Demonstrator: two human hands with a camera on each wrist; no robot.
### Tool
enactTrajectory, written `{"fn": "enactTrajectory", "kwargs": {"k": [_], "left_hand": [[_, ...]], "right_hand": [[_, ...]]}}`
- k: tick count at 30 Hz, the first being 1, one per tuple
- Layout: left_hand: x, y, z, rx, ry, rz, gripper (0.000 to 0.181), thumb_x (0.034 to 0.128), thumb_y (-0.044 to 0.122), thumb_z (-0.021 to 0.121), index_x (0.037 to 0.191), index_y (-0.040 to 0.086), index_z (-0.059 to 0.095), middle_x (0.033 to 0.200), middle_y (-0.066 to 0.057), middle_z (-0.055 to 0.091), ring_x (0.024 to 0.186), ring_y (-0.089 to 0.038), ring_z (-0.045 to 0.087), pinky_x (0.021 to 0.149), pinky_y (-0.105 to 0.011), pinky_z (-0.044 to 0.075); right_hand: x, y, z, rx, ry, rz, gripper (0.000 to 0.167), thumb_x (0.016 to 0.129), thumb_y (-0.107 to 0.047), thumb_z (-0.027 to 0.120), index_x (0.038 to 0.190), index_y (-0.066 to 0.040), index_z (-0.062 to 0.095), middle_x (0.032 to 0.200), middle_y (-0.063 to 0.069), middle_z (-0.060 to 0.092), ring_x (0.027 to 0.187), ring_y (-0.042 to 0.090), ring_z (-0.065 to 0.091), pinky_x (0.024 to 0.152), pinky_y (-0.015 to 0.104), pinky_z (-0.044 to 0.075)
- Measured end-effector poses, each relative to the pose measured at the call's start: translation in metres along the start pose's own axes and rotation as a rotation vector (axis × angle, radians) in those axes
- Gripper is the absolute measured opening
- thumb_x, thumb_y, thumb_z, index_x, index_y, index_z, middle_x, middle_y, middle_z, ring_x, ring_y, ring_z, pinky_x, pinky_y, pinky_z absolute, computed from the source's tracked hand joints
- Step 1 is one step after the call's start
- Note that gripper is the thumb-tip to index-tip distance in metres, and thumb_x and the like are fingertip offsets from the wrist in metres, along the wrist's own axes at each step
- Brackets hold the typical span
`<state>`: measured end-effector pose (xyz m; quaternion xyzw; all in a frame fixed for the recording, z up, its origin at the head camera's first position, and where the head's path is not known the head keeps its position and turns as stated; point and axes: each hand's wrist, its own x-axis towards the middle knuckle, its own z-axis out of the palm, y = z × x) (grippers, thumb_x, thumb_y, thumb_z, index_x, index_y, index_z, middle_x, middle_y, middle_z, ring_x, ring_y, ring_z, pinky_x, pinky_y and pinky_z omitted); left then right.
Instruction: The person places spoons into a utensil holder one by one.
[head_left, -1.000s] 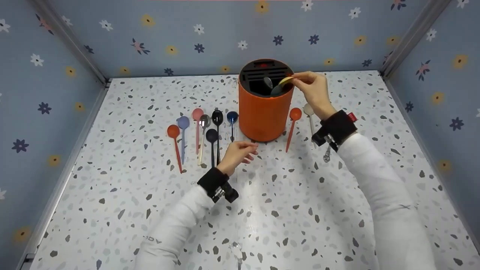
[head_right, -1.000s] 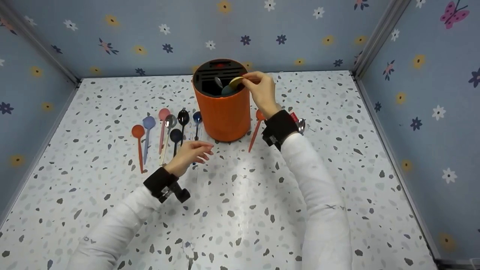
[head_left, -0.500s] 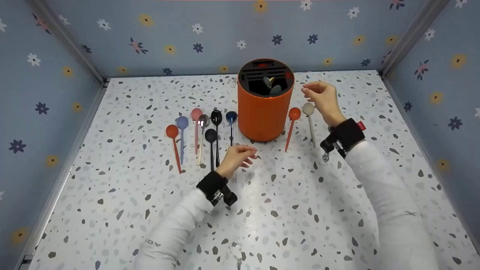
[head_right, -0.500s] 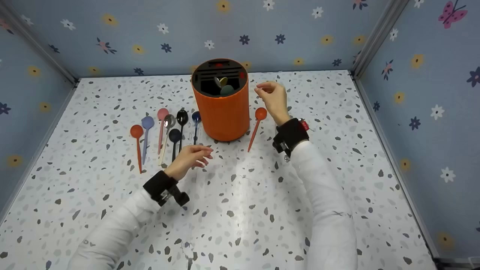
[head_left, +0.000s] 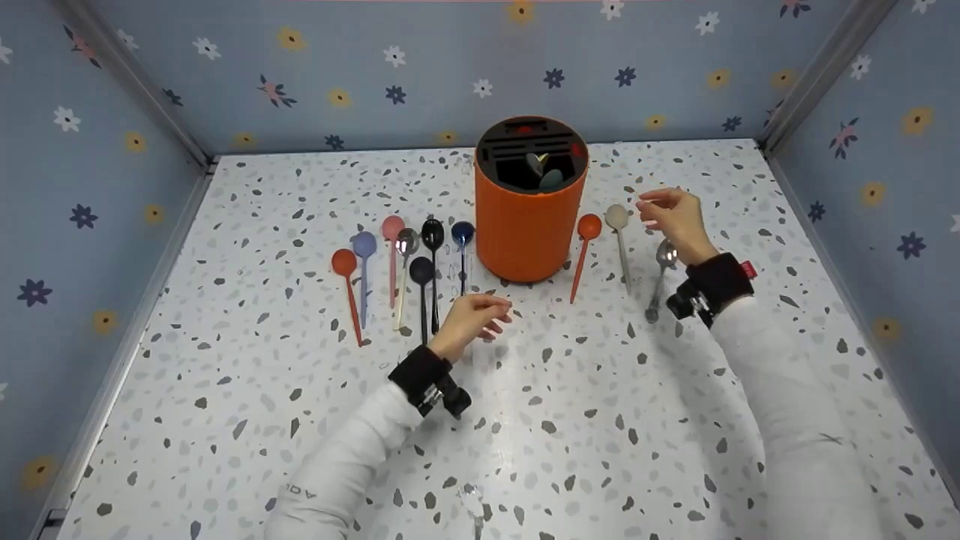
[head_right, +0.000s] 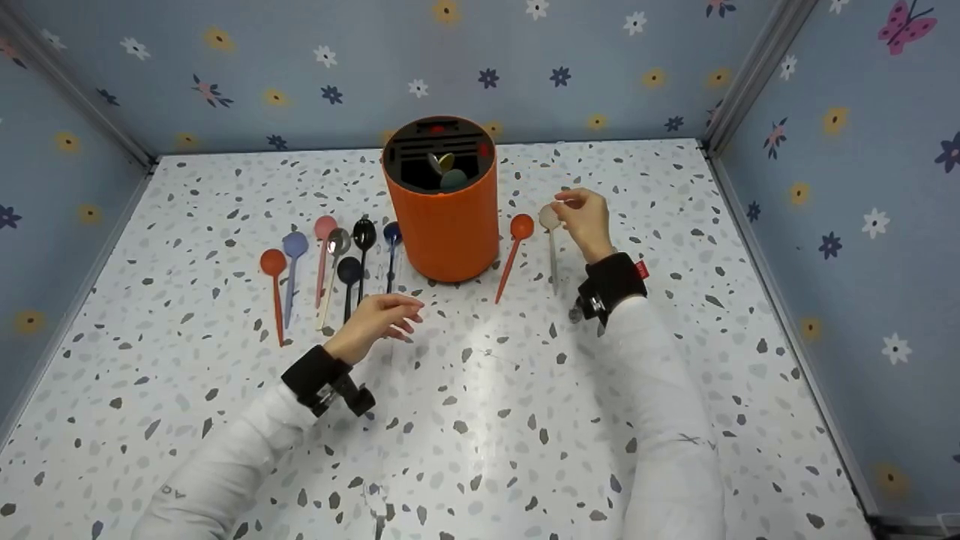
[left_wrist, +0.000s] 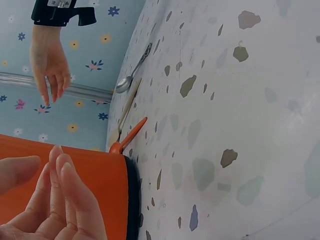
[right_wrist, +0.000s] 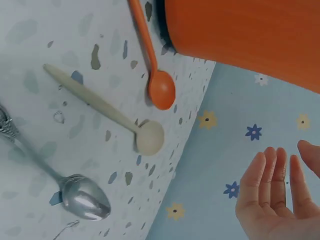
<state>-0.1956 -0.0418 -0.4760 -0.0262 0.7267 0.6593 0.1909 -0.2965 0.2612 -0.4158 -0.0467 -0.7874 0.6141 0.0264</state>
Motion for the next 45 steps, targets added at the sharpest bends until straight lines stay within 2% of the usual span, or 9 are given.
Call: {"fn": "enactTrajectory", "kwargs": {"k": [3,9,11,16,20,26,32,39,45], "left_hand": [[0.000,-0.001,-0.001,-0.005,0.003,-0.001,0.025,0.0851,0.008,0.055,0.105,-0.006,0.060,0.082,-0.013,0.065,0.058,-0.012,0.054,0.055,-0.025,0.052],[-0.002,-0.002,-0.002,-0.024,-0.001,-0.009,0.026,0.0854,0.008,0.055,0.106,-0.007,0.059,0.080,-0.009,0.064,0.058,-0.012,0.055,0.061,-0.032,0.054],[-0.005,0.001,-0.002,-0.027,-0.005,-0.011,0.026,0.0857,0.008,0.055,0.106,-0.007,0.059,0.082,-0.012,0.064,0.060,-0.014,0.056,0.061,-0.032,0.054],[-0.006,-0.002,-0.001,-0.024,-0.005,-0.002,0.025,0.0858,0.007,0.054,0.105,-0.007,0.059,0.084,-0.015,0.064,0.062,-0.017,0.056,0.061,-0.030,0.053],[-0.004,-0.007,0.000,-0.021,-0.003,0.001,0.025,0.0857,0.007,0.053,0.105,-0.008,0.059,0.081,-0.011,0.064,0.062,-0.018,0.057,0.057,-0.026,0.053],[-0.004,-0.009,0.000,-0.025,-0.009,-0.013,0.026,0.0860,0.007,0.053,0.107,-0.008,0.058,0.082,-0.011,0.064,0.061,-0.015,0.056,0.057,-0.025,0.052],[-0.004,-0.013,0.001,-0.031,-0.009,-0.009,0.024,0.0852,0.006,0.054,0.105,-0.006,0.060,0.083,-0.013,0.065,0.060,-0.013,0.056,0.058,-0.026,0.053],[-0.004,-0.016,0.000,-0.020,-0.010,-0.012,0.023,0.0841,0.007,0.054,0.104,-0.004,0.061,0.083,-0.011,0.064,0.063,-0.015,0.057,0.058,-0.026,0.052],[-0.004,-0.017,0.001,-0.013,-0.014,-0.028,0.024,0.0846,0.007,0.053,0.104,-0.004,0.060,0.086,-0.013,0.064,0.064,-0.015,0.057,0.062,-0.030,0.053]], "right_hand": [[-0.001,0.009,-0.008,-0.026,0.016,0.035,0.021,0.083,-0.007,0.059,0.102,0.004,0.056,0.073,-0.006,0.060,0.063,0.004,0.057,0.058,0.017,0.051],[-0.001,0.026,-0.021,-0.092,0.032,0.110,0.032,0.084,-0.006,0.057,0.109,0.012,0.051,0.065,-0.011,0.056,0.057,0.002,0.054,0.051,0.013,0.048],[-0.001,0.032,-0.024,-0.100,0.026,0.129,0.033,0.084,-0.005,0.055,0.110,0.014,0.049,0.063,-0.011,0.055,0.054,0.001,0.052,0.049,0.012,0.047],[-0.005,0.047,-0.030,-0.126,0.006,0.172,0.035,0.084,-0.004,0.054,0.112,0.016,0.047,0.062,-0.011,0.055,0.049,-0.001,0.052,0.052,0.015,0.050],[-0.008,0.059,-0.035,-0.160,0.002,0.210,0.036,0.083,-0.005,0.055,0.112,0.017,0.047,0.064,-0.008,0.057,0.052,0.001,0.055,0.060,0.023,0.054],[-0.006,0.074,-0.038,-0.191,0.013,0.284,0.035,0.083,-0.005,0.055,0.111,0.016,0.049,0.062,-0.003,0.060,0.055,0.005,0.059,0.063,0.027,0.055],[-0.008,0.083,-0.040,-0.199,0.025,0.382,0.038,0.084,-0.008,0.055,0.113,0.015,0.045,0.063,-0.002,0.058,0.055,0.006,0.059,0.061,0.024,0.054],[-0.014,0.085,-0.038,-0.186,0.035,0.422,0.038,0.082,-0.006,0.056,0.112,0.016,0.045,0.057,-0.003,0.056,0.052,0.005,0.057,0.061,0.024,0.054],[-0.013,0.089,-0.035,-0.145,0.058,0.479,0.025,0.080,-0.004,0.059,0.098,0.009,0.049,0.059,0.000,0.057,0.053,0.009,0.058,0.064,0.027,0.055]]}}
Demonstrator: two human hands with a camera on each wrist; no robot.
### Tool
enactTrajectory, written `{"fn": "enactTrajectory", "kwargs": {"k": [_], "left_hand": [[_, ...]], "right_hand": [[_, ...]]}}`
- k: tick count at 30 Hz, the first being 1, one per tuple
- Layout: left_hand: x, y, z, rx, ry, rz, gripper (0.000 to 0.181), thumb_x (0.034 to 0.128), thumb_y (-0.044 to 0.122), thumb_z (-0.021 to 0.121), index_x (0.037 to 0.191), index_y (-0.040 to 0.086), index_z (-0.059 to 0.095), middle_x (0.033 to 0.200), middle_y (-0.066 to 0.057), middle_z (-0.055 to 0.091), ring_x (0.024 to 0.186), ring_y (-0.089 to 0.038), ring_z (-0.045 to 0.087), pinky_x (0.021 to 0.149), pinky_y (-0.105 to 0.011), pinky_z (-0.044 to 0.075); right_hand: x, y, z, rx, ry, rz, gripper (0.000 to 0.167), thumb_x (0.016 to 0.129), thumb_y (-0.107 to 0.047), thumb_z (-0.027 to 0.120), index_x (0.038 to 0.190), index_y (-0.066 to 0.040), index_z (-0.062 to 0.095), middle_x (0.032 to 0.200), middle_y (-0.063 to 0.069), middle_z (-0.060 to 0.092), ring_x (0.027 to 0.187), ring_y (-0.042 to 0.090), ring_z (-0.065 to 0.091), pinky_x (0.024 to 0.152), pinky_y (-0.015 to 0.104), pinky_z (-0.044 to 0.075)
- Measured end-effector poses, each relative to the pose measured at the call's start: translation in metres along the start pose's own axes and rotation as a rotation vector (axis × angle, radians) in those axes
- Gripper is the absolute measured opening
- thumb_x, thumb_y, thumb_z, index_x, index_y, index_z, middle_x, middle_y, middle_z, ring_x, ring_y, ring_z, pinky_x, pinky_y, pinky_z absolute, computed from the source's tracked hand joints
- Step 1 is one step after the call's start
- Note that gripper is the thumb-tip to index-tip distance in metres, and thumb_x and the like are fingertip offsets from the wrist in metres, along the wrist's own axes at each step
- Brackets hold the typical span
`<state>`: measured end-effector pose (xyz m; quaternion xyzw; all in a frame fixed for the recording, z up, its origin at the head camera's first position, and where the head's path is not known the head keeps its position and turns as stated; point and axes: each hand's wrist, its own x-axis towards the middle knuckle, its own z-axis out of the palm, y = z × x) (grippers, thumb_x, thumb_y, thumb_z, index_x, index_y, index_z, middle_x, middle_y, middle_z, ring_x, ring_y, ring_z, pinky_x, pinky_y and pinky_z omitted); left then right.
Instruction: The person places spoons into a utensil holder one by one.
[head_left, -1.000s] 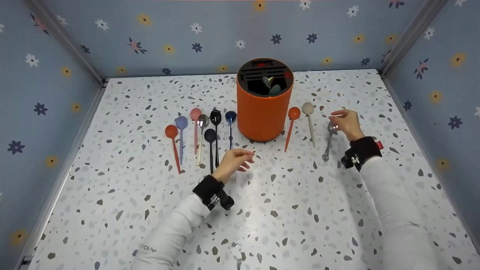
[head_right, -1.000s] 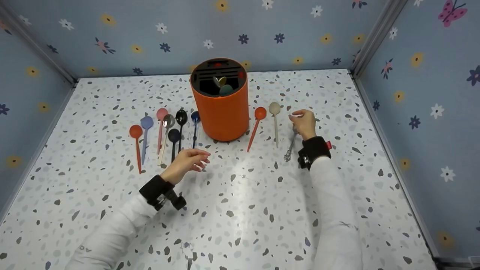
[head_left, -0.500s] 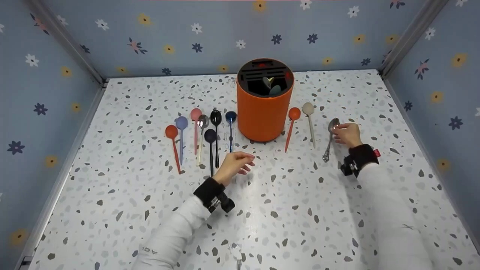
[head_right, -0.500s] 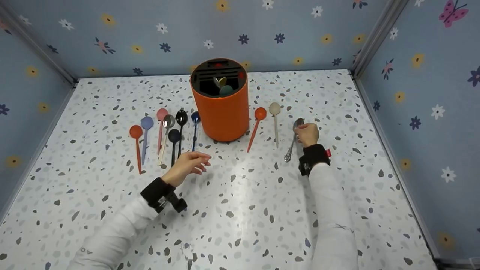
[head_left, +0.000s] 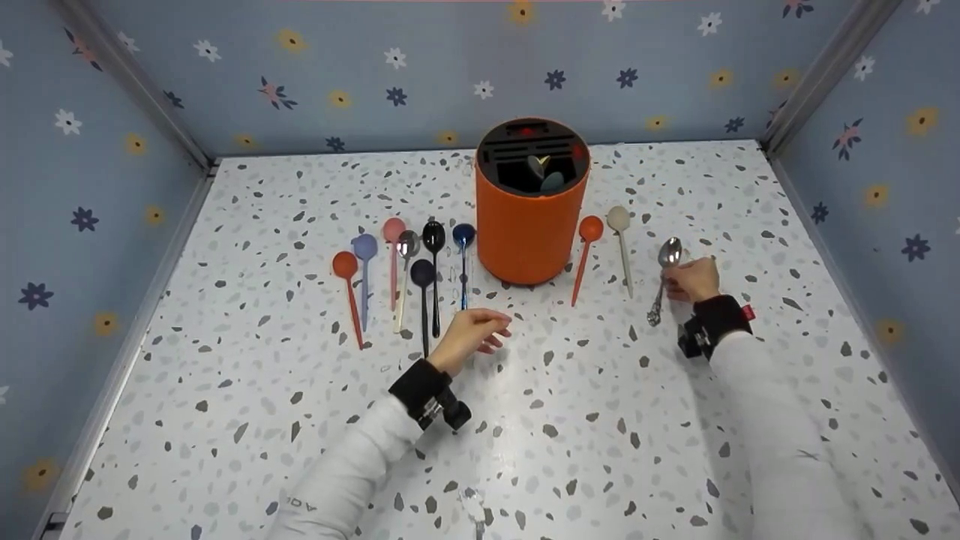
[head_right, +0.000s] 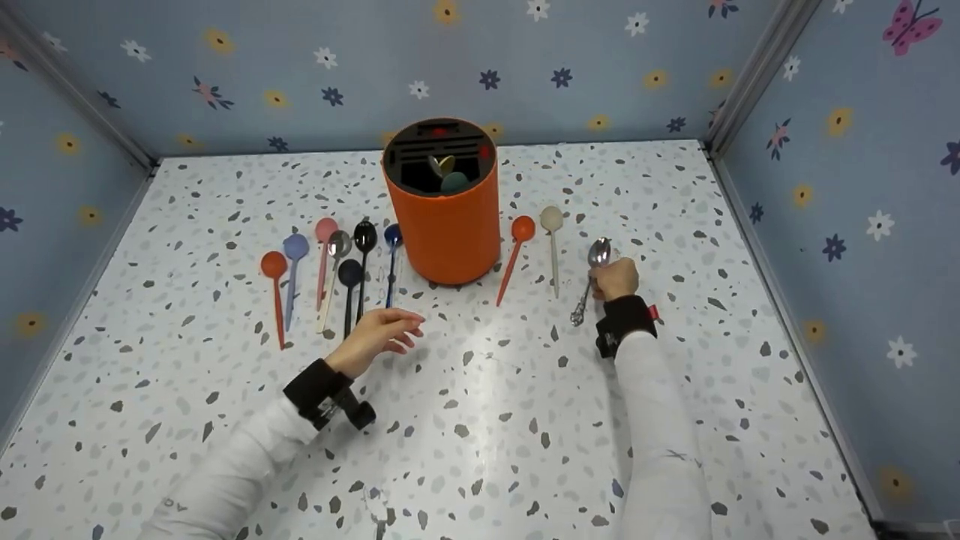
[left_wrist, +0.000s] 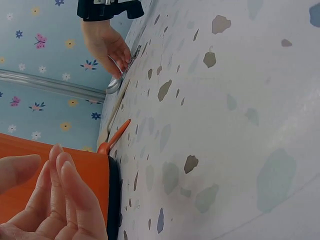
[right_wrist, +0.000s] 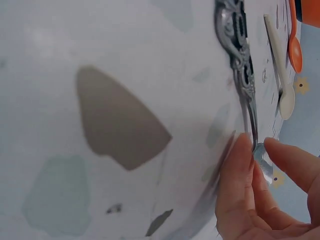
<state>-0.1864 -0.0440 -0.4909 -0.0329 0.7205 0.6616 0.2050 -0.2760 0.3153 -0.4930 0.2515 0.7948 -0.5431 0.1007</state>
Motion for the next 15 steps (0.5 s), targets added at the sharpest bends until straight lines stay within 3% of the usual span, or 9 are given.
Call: {"fn": "enactTrajectory", "kwargs": {"k": [9,15], "left_hand": [[-0.0017,0.0000,0.0013,-0.004,0.004,-0.003,0.024,0.0853,0.007,0.053,0.103,-0.006,0.061,0.084,-0.013,0.064,0.061,-0.013,0.057,0.064,-0.033,0.054],[-0.0009,-0.0008,0.0037,-0.015,0.010,-0.024,0.022,0.0847,0.008,0.055,0.101,-0.005,0.062,0.079,-0.008,0.064,0.062,-0.016,0.058,0.062,-0.032,0.054]], "right_hand": [[0.0041,0.0021,0.0039,-0.007,-0.007,0.011,0.012,0.076,0.000,0.059,0.084,0.005,0.051,0.051,-0.002,0.057,0.049,0.010,0.059,0.060,0.026,0.055],[0.0026,0.0015,0.0031,0.020,-0.080,0.051,0.004,0.075,0.000,0.055,0.075,0.002,0.052,0.050,-0.001,0.059,0.049,0.010,0.060,0.059,0.024,0.054]]}}
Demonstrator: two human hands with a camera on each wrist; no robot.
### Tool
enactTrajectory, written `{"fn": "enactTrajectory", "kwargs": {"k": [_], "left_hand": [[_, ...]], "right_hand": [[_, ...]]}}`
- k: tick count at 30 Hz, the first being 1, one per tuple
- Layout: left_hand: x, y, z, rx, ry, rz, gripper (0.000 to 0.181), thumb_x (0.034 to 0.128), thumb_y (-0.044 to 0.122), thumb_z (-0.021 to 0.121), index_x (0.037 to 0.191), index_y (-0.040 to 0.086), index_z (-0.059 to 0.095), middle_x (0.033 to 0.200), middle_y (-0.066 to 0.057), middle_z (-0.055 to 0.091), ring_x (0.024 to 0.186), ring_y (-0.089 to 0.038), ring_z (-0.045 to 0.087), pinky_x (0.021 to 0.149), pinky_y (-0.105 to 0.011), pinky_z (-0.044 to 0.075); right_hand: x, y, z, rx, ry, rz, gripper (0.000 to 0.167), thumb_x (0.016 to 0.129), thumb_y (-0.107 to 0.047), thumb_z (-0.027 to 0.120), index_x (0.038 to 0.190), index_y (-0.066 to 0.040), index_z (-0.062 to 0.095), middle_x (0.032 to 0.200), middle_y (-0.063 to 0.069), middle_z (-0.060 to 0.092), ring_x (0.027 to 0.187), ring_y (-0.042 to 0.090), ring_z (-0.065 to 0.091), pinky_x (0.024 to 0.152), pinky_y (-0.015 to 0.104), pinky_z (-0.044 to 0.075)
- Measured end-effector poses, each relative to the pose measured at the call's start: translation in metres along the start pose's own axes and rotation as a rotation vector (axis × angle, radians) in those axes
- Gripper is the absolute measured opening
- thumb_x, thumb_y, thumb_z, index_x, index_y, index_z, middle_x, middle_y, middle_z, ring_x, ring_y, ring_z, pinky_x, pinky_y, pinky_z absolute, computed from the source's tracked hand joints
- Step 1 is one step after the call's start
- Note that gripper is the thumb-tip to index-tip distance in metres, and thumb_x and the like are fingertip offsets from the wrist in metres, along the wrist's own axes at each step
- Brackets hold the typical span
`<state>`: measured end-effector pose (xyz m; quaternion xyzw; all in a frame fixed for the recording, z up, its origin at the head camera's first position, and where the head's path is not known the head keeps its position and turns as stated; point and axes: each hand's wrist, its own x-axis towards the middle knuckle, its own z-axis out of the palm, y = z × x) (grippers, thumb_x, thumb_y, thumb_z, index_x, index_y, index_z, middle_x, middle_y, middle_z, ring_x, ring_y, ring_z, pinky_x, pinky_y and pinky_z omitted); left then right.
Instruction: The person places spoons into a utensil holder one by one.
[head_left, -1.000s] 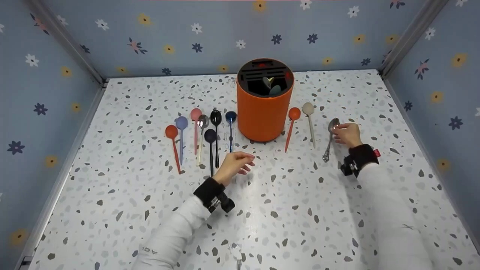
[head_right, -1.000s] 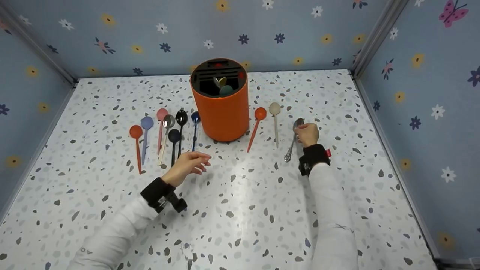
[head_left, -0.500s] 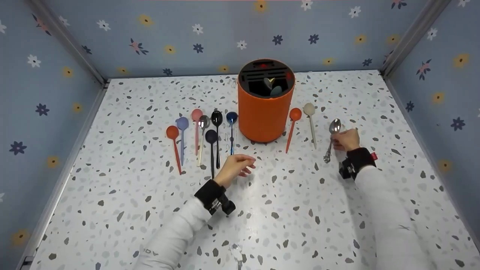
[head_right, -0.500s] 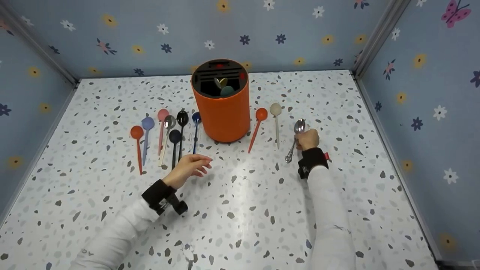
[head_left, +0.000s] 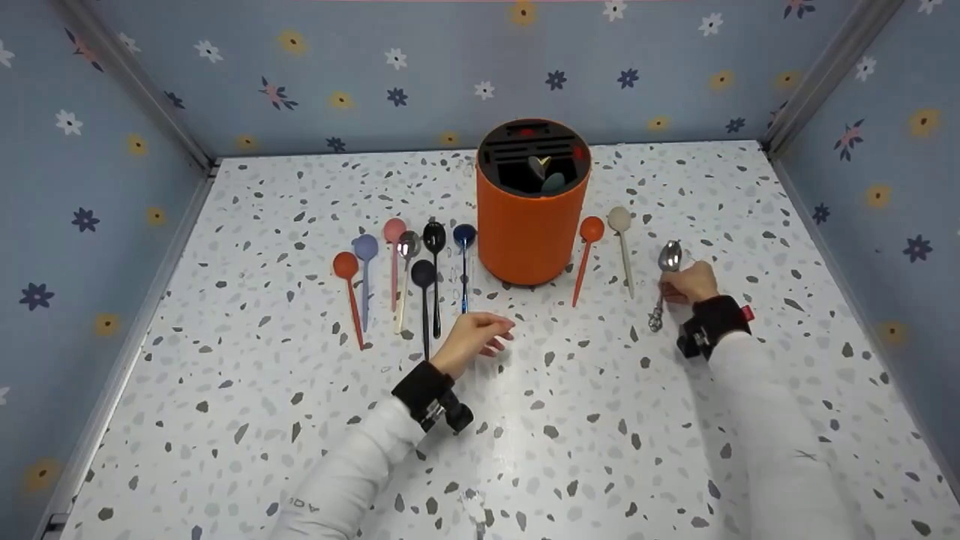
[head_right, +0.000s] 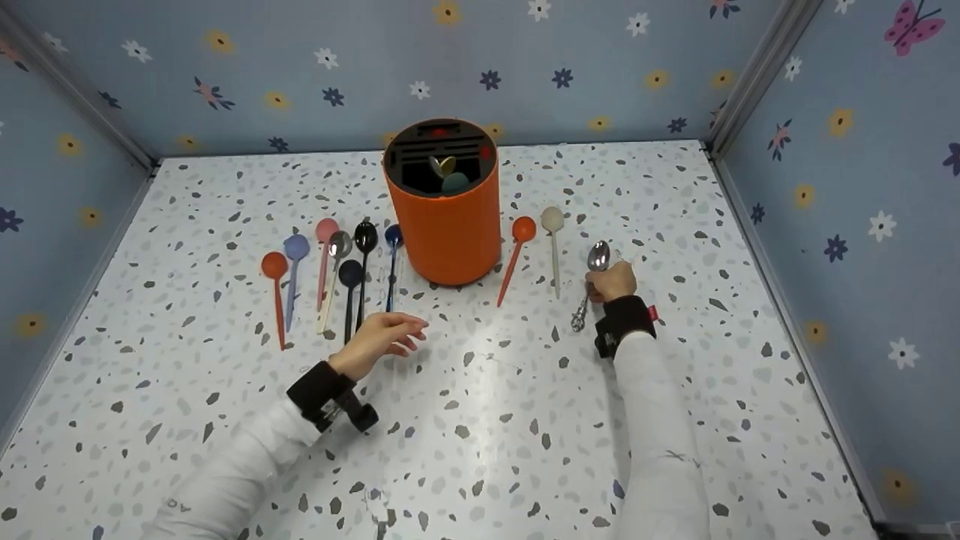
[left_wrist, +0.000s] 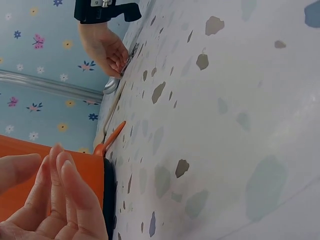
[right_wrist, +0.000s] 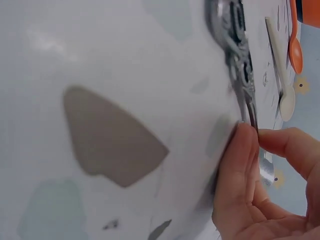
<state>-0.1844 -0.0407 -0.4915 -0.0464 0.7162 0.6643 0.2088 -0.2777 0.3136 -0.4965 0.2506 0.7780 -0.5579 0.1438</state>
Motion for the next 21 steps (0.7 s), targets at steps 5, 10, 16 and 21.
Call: {"fn": "enactTrajectory", "kwargs": {"k": [5,10,16,21], "left_hand": [[0.001,-0.004,0.000,0.006,-0.011,0.001,0.023,0.0847,0.008,0.054,0.102,-0.005,0.062,0.078,-0.008,0.064,0.063,-0.018,0.058,0.061,-0.031,0.054],[0.001,-0.005,0.001,0.011,-0.009,-0.009,0.023,0.0840,0.009,0.056,0.102,-0.004,0.062,0.078,-0.008,0.064,0.062,-0.015,0.057,0.062,-0.031,0.054],[-0.009,0.005,0.002,0.020,-0.031,-0.007,0.024,0.0856,0.008,0.054,0.104,-0.007,0.060,0.082,-0.014,0.064,0.072,-0.030,0.059,0.067,-0.035,0.054],[-0.024,0.022,0.003,0.036,-0.052,-0.015,0.027,0.0872,0.006,0.051,0.108,-0.010,0.057,0.093,-0.022,0.062,0.087,-0.040,0.056,0.073,-0.038,0.053]], "right_hand": [[0.001,-0.001,-0.003,0.029,-0.078,0.068,0.005,0.079,-0.001,0.052,0.074,0.001,0.050,0.053,0.001,0.059,0.049,0.011,0.060,0.060,0.024,0.054],[0.000,-0.002,-0.006,0.021,-0.119,0.107,0.007,0.079,0.000,0.052,0.073,0.000,0.053,0.055,0.003,0.060,0.051,0.012,0.061,0.062,0.024,0.054],[-0.003,-0.001,-0.008,0.056,-0.142,0.124,0.004,0.080,0.002,0.053,0.076,0.001,0.052,0.058,0.003,0.060,0.054,0.013,0.062,0.066,0.023,0.054],[-0.009,-0.004,-0.007,0.085,-0.161,0.137,0.006,0.080,0.003,0.055,0.075,0.001,0.054,0.060,0.004,0.060,0.057,0.013,0.062,0.068,0.023,0.054]]}}
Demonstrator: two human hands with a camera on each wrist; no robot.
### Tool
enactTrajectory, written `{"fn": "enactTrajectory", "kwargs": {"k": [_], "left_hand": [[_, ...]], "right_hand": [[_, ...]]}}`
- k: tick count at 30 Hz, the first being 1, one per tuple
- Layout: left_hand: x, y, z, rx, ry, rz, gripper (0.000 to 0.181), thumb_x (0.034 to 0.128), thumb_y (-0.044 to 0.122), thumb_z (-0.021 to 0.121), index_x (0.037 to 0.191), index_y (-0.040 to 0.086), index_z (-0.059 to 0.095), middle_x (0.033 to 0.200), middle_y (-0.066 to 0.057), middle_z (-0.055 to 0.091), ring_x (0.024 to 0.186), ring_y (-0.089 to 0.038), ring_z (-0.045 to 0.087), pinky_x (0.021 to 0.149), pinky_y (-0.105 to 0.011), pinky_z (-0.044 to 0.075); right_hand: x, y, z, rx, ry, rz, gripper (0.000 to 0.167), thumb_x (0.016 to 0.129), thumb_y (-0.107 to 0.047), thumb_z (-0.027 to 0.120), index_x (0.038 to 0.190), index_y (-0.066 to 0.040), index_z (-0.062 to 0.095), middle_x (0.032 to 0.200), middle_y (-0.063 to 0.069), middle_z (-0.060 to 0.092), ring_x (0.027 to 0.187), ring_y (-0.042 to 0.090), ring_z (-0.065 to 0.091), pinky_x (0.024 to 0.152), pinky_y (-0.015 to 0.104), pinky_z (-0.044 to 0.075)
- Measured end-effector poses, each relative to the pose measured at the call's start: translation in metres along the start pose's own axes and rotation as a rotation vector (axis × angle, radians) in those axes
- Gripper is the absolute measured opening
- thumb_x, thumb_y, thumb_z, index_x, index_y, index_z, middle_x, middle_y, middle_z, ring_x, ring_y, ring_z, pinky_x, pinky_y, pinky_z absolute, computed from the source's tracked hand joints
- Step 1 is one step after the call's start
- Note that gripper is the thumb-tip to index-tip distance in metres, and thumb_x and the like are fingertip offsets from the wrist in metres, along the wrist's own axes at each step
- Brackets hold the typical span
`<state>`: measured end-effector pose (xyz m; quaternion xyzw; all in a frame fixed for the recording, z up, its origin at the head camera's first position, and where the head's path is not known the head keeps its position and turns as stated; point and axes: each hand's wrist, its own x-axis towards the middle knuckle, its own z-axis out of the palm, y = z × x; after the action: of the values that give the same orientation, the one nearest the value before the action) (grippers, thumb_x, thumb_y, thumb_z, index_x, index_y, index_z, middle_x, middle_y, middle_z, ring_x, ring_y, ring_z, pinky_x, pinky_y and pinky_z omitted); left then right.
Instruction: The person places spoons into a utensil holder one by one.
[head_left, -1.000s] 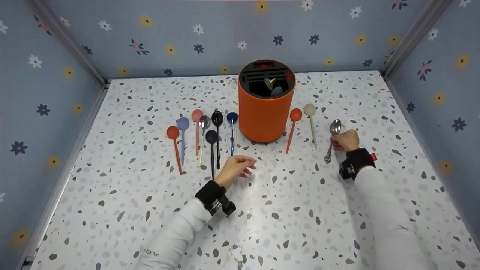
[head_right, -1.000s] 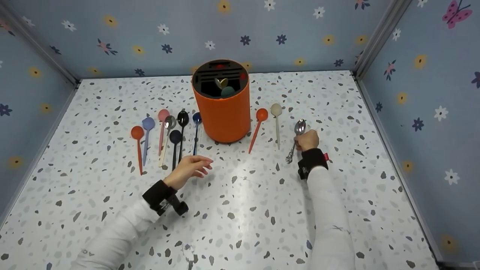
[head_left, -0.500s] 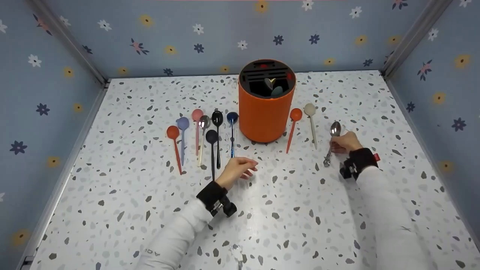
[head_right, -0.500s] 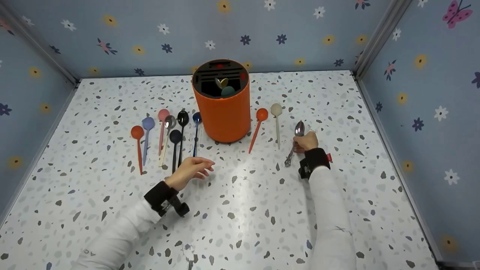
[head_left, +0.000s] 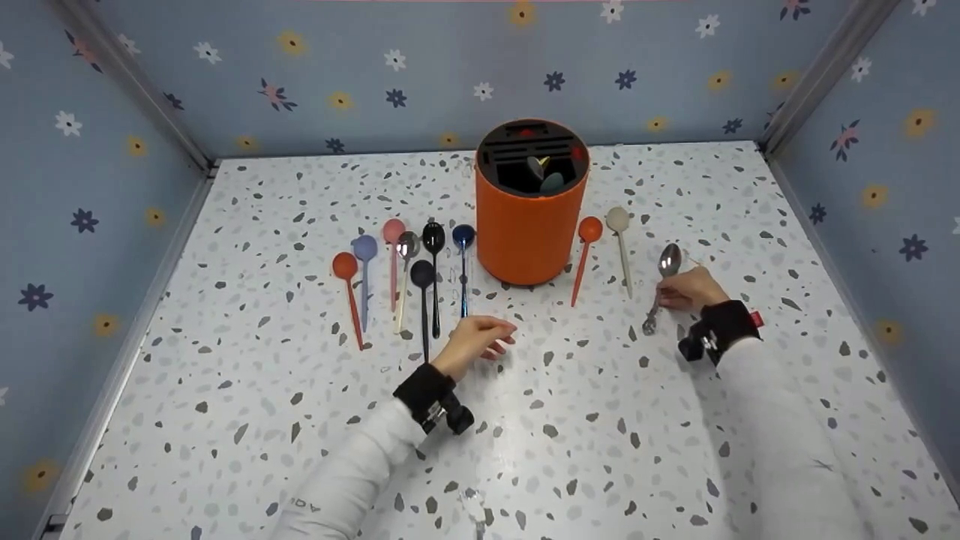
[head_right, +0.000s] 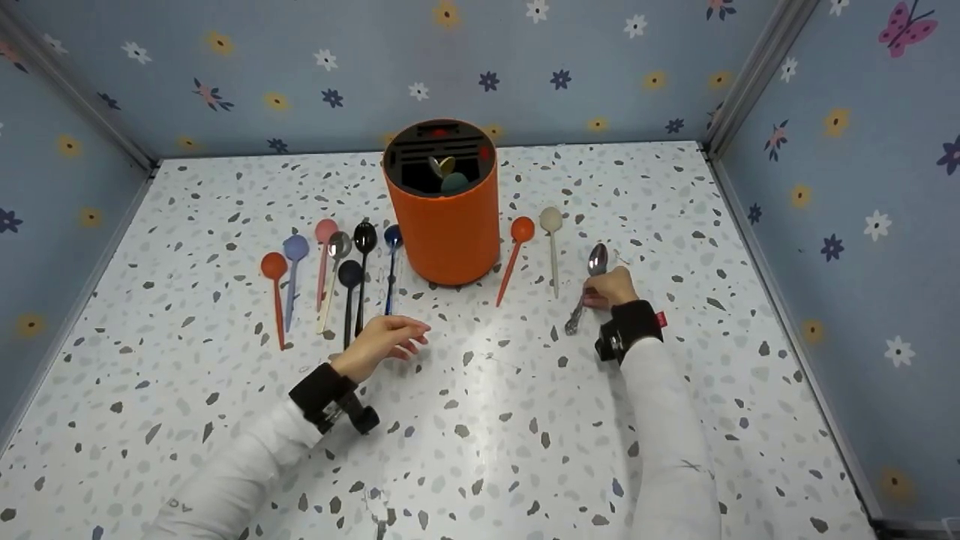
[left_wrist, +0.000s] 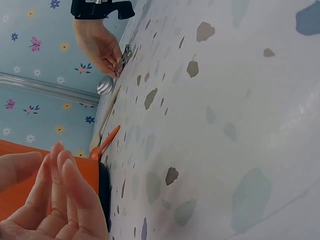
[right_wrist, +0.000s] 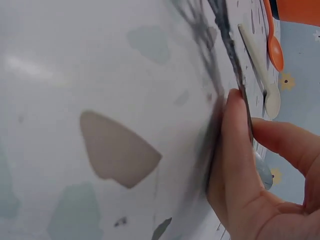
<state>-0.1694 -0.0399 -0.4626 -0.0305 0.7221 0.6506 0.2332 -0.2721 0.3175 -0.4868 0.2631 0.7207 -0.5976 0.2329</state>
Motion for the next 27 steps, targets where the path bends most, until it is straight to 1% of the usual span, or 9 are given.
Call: {"fn": "enactTrajectory", "kwargs": {"k": [3,6,10,12,14,17,21,23,27], "left_hand": [[0.002,-0.003,0.000,0.004,-0.006,-0.002,0.027,0.0874,0.006,0.051,0.108,-0.010,0.056,0.093,-0.022,0.062,0.087,-0.040,0.056,0.072,-0.036,0.053],[0.010,-0.010,-0.001,0.000,-0.009,-0.006,0.027,0.0870,0.007,0.052,0.108,-0.010,0.057,0.092,-0.021,0.063,0.085,-0.040,0.056,0.069,-0.036,0.054],[0.020,-0.022,-0.002,-0.018,-0.010,-0.009,0.028,0.0859,0.010,0.055,0.107,-0.008,0.058,0.089,-0.019,0.063,0.079,-0.035,0.058,0.068,-0.036,0.054],[0.024,-0.025,-0.001,-0.025,-0.008,-0.010,0.027,0.0854,0.011,0.057,0.107,-0.007,0.059,0.088,-0.016,0.064,0.077,-0.032,0.059,0.067,-0.035,0.054],[0.025,-0.027,0.000,-0.029,-0.004,-0.012,0.027,0.0850,0.011,0.057,0.106,-0.005,0.060,0.086,-0.014,0.064,0.076,-0.030,0.060,0.067,-0.035,0.054],[0.026,-0.027,0.001,-0.039,-0.003,-0.012,0.026,0.0848,0.011,0.057,0.105,-0.005,0.061,0.083,-0.011,0.064,0.072,-0.026,0.061,0.067,-0.034,0.054],[0.026,-0.027,0.003,-0.062,-0.024,0.004,0.026,0.0855,0.009,0.055,0.105,-0.007,0.059,0.080,-0.011,0.064,0.063,-0.017,0.060,0.065,-0.031,0.055],[0.026,-0.027,0.004,-0.076,-0.038,0.015,0.026,0.0859,0.008,0.054,0.106,-0.009,0.058,0.081,-0.013,0.063,0.061,-0.014,0.059,0.063,-0.030,0.055],[0.026,-0.027,0.005,-0.086,-0.060,0.031,0.028,0.0865,0.007,0.052,0.107,-0.011,0.056,0.084,-0.018,0.063,0.061,-0.014,0.059,0.062,-0.028,0.055]], "right_hand": [[-0.003,-0.002,0.003,0.027,-0.016,0.001,0.006,0.081,0.004,0.054,0.076,0.001,0.054,0.062,0.005,0.061,0.059,0.014,0.063,0.071,0.024,0.053],[-0.006,-0.003,0.006,0.065,-0.035,-0.002,0.006,0.082,0.004,0.053,0.078,0.001,0.055,0.064,0.006,0.062,0.061,0.014,0.063,0.072,0.024,0.053],[-0.013,-0.004,0.010,0.127,-0.070,-0.022,0.004,0.084,0.004,0.051,0.083,0.002,0.054,0.069,0.007,0.062,0.065,0.016,0.064,0.076,0.025,0.052],[-0.016,-0.005,0.013,0.132,-0.088,-0.036,0.005,0.084,0.004,0.051,0.087,0.002,0.054,0.070,0.007,0.062,0.066,0.016,0.064,0.078,0.025,0.051],[-0.018,-0.004,0.016,0.128,-0.104,-0.051,0.006,0.084,0.003,0.051,0.089,0.004,0.055,0.071,0.007,0.062,0.067,0.015,0.064,0.078,0.025,0.051],[-0.021,-0.004,0.021,0.127,-0.119,-0.065,0.005,0.084,0.003,0.053,0.085,0.003,0.058,0.070,0.007,0.063,0.066,0.015,0.064,0.076,0.024,0.052],[-0.025,-0.004,0.028,0.176,-0.152,-0.085,0.007,0.084,0.004,0.053,0.080,0.001,0.059,0.071,0.008,0.064,0.067,0.016,0.064,0.074,0.024,0.052],[-0.027,-0.004,0.032,0.186,-0.168,-0.102,0.006,0.085,0.004,0.052,0.086,0.003,0.058,0.074,0.009,0.064,0.069,0.017,0.064,0.076,0.025,0.052],[-0.032,-0.006,0.040,0.185,-0.191,-0.138,0.012,0.085,0.003,0.052,0.096,0.007,0.054,0.076,0.009,0.064,0.072,0.017,0.063,0.079,0.026,0.051]]}}
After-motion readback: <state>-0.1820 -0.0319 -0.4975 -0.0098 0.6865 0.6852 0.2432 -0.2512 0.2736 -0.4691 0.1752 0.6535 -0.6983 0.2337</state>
